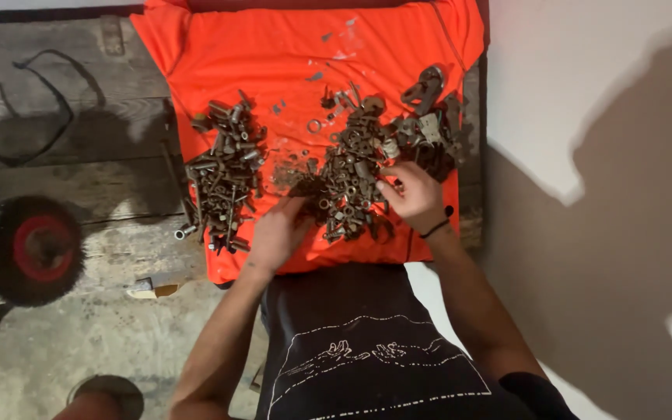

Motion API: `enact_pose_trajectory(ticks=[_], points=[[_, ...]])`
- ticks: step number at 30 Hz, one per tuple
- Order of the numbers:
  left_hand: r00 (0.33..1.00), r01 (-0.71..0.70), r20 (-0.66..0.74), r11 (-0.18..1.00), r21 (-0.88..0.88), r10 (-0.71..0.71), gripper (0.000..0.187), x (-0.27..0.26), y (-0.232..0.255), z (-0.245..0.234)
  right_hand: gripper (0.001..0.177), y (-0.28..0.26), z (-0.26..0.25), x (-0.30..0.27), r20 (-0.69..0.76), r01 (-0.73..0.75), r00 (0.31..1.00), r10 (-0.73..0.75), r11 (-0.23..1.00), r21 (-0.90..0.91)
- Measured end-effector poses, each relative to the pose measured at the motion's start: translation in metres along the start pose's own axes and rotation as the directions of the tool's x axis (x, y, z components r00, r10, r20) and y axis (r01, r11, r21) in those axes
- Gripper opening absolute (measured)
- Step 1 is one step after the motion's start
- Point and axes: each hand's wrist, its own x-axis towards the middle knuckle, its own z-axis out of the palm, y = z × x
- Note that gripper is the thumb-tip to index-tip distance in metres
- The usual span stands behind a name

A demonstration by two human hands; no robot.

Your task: The person sorts a large pile of rusty metal hardware, including bolts, nuts, and washers, on a red cloth. They pick up individual pieces, inspect them, and occasionally move to a grinding machine to clean or deburr a specific part before returning to the sorting task.

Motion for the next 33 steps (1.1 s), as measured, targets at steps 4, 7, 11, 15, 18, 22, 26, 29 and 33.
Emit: enact_pose_trajectory(ticks=[4, 7, 11, 15, 18, 22, 26, 29, 33], points=[[1.0, 0.024, -0.006, 0.999, -0.03, -0.024, 0.04, 0.0, 0.012, -0.002, 0.036, -0.011, 0.017, 0.012, 0.076, -0.018, 0.997, 0.032, 0.985, -0.174], [0.998, 0.068, -0.006, 0.997, -0.044, -0.068, 0.04, -0.004, 0.02, -0.007, 0.042, -0.025, 0.017, 0.019, 0.151, -0.089, 0.976, 0.16, 0.915, -0.393], [0.995, 0.098, -0.004, 0.993, -0.065, -0.098, 0.04, -0.012, 0.017, -0.003, 0.042, -0.036, 0.014, 0.022, 0.258, -0.12, 0.921, 0.291, 0.843, -0.525], [0.997, 0.076, -0.019, 0.994, -0.082, -0.078, 0.037, -0.013, 0.017, -0.002, 0.03, -0.017, 0.024, 0.006, 0.161, 0.01, 0.986, 0.047, 0.942, -0.336], [0.996, 0.092, 0.007, 0.98, -0.178, -0.092, 0.039, -0.009, 0.027, -0.007, 0.021, -0.015, 0.025, -0.01, 0.005, 0.175, 0.984, -0.178, 0.963, -0.203], [0.987, 0.159, 0.112, 0.86, -0.485, -0.119, 0.047, -0.002, 0.053, -0.017, 0.02, -0.022, 0.014, -0.025, -0.115, 0.371, 0.915, -0.386, 0.919, -0.136], [0.987, 0.048, 0.133, 0.629, -0.776, 0.089, 0.048, 0.002, 0.074, -0.027, 0.026, -0.038, 0.0, -0.033, -0.203, 0.602, 0.76, -0.617, 0.787, -0.136], [0.984, -0.108, 0.023, 0.684, -0.721, 0.179, 0.042, -0.003, 0.091, -0.042, 0.032, -0.041, -0.002, -0.037, -0.255, 0.635, 0.717, -0.648, 0.759, -0.142], [0.969, -0.234, -0.092, 0.737, -0.634, 0.228, 0.037, -0.008, 0.097, -0.052, 0.048, -0.05, -0.008, -0.036, -0.244, 0.554, 0.806, -0.539, 0.833, -0.007]])
